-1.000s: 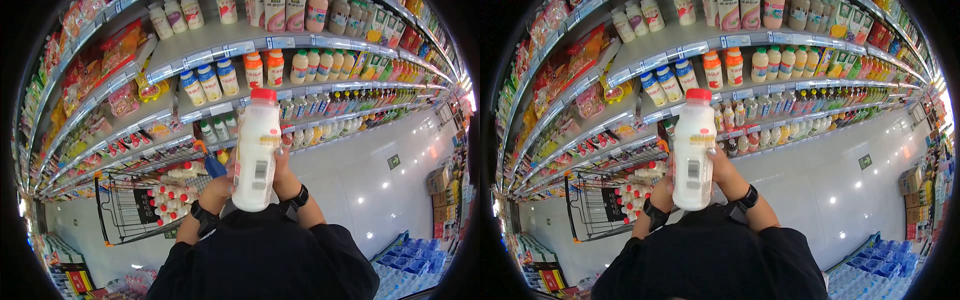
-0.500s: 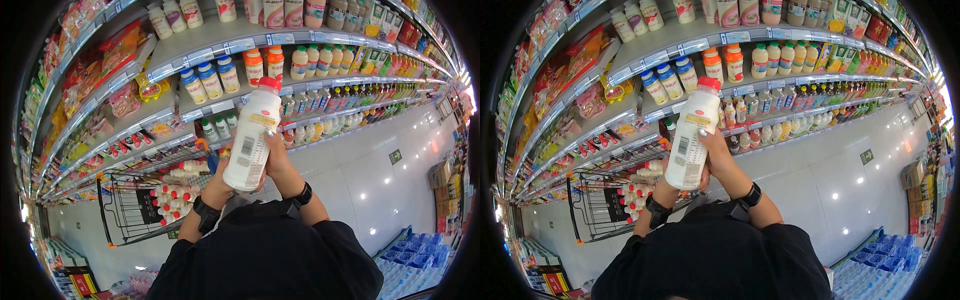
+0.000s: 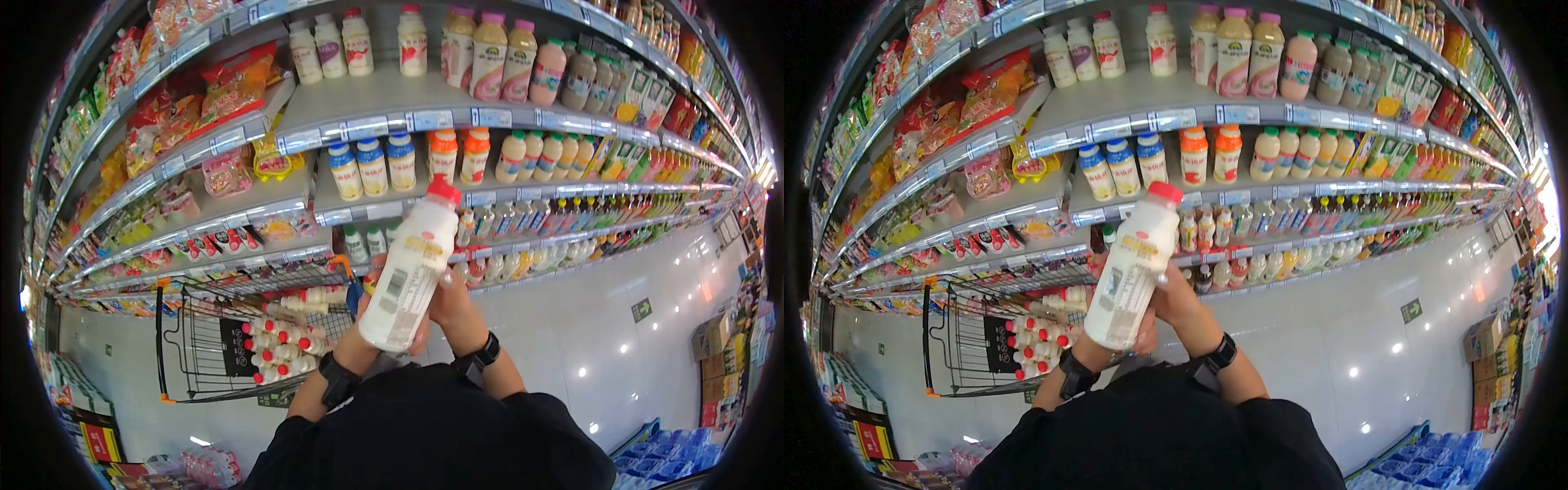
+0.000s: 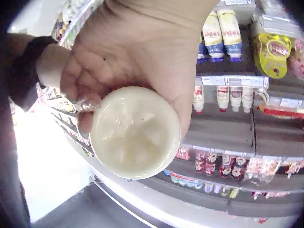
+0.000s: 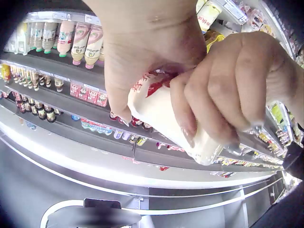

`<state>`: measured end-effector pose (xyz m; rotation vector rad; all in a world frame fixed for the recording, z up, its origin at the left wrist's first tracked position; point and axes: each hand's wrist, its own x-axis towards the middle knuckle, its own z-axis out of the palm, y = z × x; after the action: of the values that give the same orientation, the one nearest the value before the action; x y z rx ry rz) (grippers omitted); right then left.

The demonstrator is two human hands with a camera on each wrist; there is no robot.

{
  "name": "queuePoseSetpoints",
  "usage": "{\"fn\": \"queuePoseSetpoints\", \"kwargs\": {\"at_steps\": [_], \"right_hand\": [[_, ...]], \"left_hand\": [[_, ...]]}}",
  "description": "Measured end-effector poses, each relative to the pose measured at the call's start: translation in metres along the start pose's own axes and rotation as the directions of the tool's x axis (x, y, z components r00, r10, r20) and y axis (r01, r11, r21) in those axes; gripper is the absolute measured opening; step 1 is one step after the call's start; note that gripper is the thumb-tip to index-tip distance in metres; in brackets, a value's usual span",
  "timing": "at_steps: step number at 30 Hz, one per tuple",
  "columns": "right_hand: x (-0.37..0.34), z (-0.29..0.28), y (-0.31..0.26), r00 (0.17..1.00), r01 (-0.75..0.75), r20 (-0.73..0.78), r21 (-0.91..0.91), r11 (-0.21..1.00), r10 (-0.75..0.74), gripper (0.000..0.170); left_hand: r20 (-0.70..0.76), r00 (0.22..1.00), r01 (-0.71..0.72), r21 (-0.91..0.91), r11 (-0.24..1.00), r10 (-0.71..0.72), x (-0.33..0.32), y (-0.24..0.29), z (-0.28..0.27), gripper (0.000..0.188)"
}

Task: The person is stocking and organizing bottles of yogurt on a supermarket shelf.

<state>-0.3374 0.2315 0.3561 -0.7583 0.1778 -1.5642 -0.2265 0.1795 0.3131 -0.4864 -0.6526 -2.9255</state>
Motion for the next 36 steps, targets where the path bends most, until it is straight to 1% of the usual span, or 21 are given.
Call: {"fn": "queuePoseSetpoints", "kwargs": {"at_steps": [3, 4, 7, 8, 11, 12, 14, 15, 18, 19, 21, 23, 24, 26, 28, 29, 30, 31, 33, 34, 36], "right_hand": [[0.003, 0.005, 0.0, 1.0, 0.014, 0.008, -0.122, 0.992, -0.013, 0.079], [0.004, 0.0, 0.001, 1.0, -0.014, -0.002, -0.08, 0.997, 0.014, 0.077], [0.009, -0.014, 0.008, 0.986, -0.009, -0.167, -0.018, 1.0, 0.006, 0.068], [0.012, -0.015, 0.006, 0.982, 0.03, -0.184, 0.0, 1.0, -0.03, 0.067], [0.023, -0.004, 0.003, 0.932, 0.076, -0.326, -0.253, 0.965, -0.159, 0.07], [0.031, -0.001, 0.0, 0.911, 0.122, -0.295, -0.474, 0.872, -0.287, 0.071], [0.05, 0.007, -0.003, 0.851, 0.167, -0.157, -0.824, 0.542, -0.501, 0.074], [0.055, 0.012, -0.004, 0.827, 0.145, -0.151, -0.874, 0.464, -0.542, 0.074], [0.07, 0.028, -0.008, 0.77, 0.058, -0.105, -0.971, 0.233, -0.629, 0.074], [0.075, 0.027, -0.008, 0.77, 0.054, -0.11, -0.97, 0.236, -0.629, 0.074], [0.082, 0.023, -0.006, 0.768, 0.044, -0.125, -0.968, 0.247, -0.628, 0.074], [0.088, 0.017, -0.007, 0.827, 0.036, -0.135, -0.956, 0.291, -0.546, 0.074], [0.091, 0.014, -0.006, 0.853, 0.03, -0.141, -0.948, 0.316, -0.503, 0.075], [0.097, 0.002, 0.006, 0.86, 0.1, -0.157, -0.882, 0.461, -0.485, 0.079], [0.097, -0.018, 0.019, 0.888, 0.135, -0.16, -0.806, 0.577, -0.431, 0.077], [0.096, -0.024, 0.023, 0.918, 0.078, -0.192, -0.77, 0.633, -0.346, 0.075], [0.098, -0.028, 0.027, 0.942, 0.02, -0.214, -0.734, 0.679, -0.259, 0.074], [0.101, -0.032, 0.03, 0.959, -0.036, -0.226, -0.697, 0.716, -0.172, 0.073], [0.105, -0.043, 0.041, 0.961, 0.008, -0.182, -0.733, 0.68, -0.208, 0.071], [0.109, -0.046, 0.044, 0.961, 0.027, -0.164, -0.748, 0.663, -0.225, 0.071], [0.12, -0.041, 0.049, 0.916, 0.134, -0.118, -0.811, 0.569, -0.384, 0.073]], "left_hand": [[0.04, 0.999, 0.026, -0.129, 0.991, -0.021, -0.003, 0.003, 0.004, 0.078], [0.049, 0.999, 0.032, -0.163, 0.986, -0.025, -0.003, 0.003, 0.004, 0.078], [0.049, 0.998, 0.054, -0.225, 0.973, -0.044, -0.005, 0.011, 0.003, 0.077], [0.024, 0.999, 0.05, -0.218, 0.975, -0.046, -0.005, 0.016, 0.001, 0.076], [-0.176, 0.983, 0.025, -0.136, 0.99, -0.049, -0.01, 0.032, -0.014, 0.072], [-0.246, 0.968, 0.022, -0.106, 0.994, -0.048, -0.01, 0.04, -0.018, 0.069], [-0.463, 0.886, -0.079, -0.137, 0.987, 0.006, -0.008, 0.053, -0.02, 0.072], [-0.564, 0.825, -0.127, -0.145, 0.981, 0.024, -0.007, 0.059, -0.02, 0.073], [-0.454, 0.891, -0.111, -0.209, 0.972, 0.004, -0.004, 0.068, -0.033, 0.065], [-0.398, 0.917, -0.118, -0.246, 0.962, 0.01, -0.003, 0.071, -0.039, 0.063], [-0.293, 0.956, -0.045, -0.203, 0.978, -0.016, -0.001, 0.078, -0.042, 0.064], [-0.255, 0.964, 0.021, -0.22, 0.975, -0.078, -0.001, 0.087, -0.032, 0.067], [-0.364, 0.928, 0.008, -0.186, 0.983, -0.076, -0.002, 0.09, -0.027, 0.068], [-0.564, 0.823, -0.005, -0.112, 0.994, -0.059, -0.003, 0.096, -0.021, 0.072], [-0.472, 0.88, 0.074, 0.019, 0.997, -0.056, -0.013, 0.103, -0.028, 0.074], [-0.422, 0.905, 0.105, 0.091, 0.99, -0.057, -0.019, 0.107, -0.031, 0.075], [-0.299, 0.952, 0.117, 0.147, 0.982, -0.069, -0.022, 0.115, -0.036, 0.077], [-0.327, 0.944, 0.126, 0.232, 0.965, -0.045, -0.028, 0.12, -0.043, 0.076], [-0.37, 0.929, 0.144, 0.395, 0.907, 0.013, -0.038, 0.127, -0.062, 0.074], [-0.488, 0.864, 0.175, 0.517, 0.838, 0.121, -0.039, 0.133, -0.076, 0.067], [-0.648, 0.664, 0.295, 0.686, 0.665, 0.374, -0.039, 0.142, -0.086, 0.055]]}}
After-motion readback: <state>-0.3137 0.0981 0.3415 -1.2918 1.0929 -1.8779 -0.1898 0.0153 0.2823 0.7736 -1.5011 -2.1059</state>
